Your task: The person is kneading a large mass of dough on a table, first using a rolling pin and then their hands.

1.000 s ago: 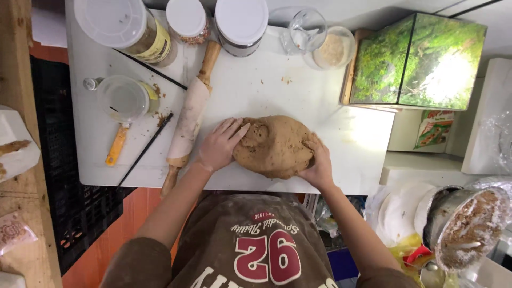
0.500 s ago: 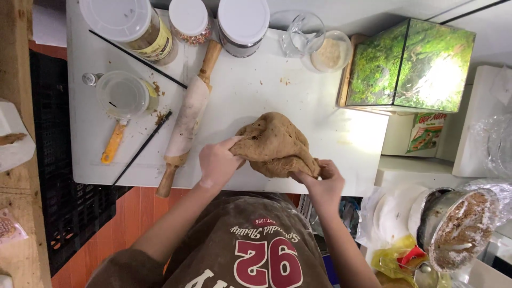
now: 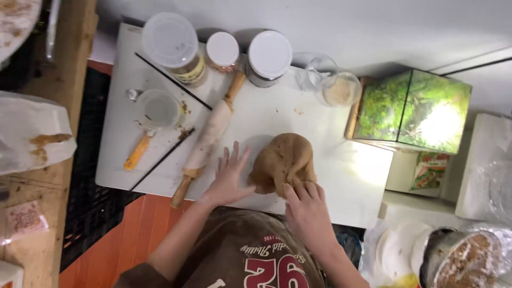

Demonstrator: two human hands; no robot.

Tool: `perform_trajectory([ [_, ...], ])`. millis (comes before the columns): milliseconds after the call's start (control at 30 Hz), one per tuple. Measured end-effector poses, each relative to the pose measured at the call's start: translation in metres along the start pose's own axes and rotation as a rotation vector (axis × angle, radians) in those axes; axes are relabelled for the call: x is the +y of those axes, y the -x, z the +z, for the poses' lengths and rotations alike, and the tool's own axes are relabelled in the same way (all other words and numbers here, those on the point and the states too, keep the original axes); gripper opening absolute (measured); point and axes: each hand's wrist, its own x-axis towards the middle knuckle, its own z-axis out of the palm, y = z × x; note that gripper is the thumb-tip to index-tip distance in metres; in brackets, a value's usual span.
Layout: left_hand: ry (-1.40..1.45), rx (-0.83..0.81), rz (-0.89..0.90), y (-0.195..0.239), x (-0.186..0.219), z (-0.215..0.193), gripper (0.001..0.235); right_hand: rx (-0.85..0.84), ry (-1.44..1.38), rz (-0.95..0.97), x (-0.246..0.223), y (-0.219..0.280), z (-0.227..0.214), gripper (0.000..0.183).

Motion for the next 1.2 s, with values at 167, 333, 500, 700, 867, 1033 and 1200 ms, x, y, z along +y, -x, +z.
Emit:
perform_trajectory([
  [167,0.462,0.179,0.138,-0.037,0.052,0.006,0.068,-0.189,0.02,-0.063,-0.03,-0.003,-0.012,0.076],
  [333,-0.001,0.221,0.306,-0.081,0.085,0.039,0.064,-0.397,0.008,-0.087,-0.034,0.017,-0.042,0.082],
  [500,-0.094,0.063,0.285,-0.072,0.058,0.064,0.043,0.188,-0.022,-0.369,0.002,0.073,-0.053,0.062],
  [700,0.253,0.007,0.06,-0.049,0.078,0.039,0.052,0.298,-0.845,0.591,0.043,-0.033,0.057,0.056],
  [867,0.209,0.19,-0.016,-0.053,0.064,0.059,0.052,0.254,-0.684,0.678,0.043,-0.064,0.125,0.052],
  [1033,0.082,0.358,0.109,-0.082,0.046,0.058,0.049,0.325,-0.674,0.724,0.043,-0.088,0.12,0.05],
  [1200,0.109,0.333,0.142,-0.128,0.029,0.058,0.039,0.355,-0.634,0.793,0.06,-0.129,0.115,0.042],
])
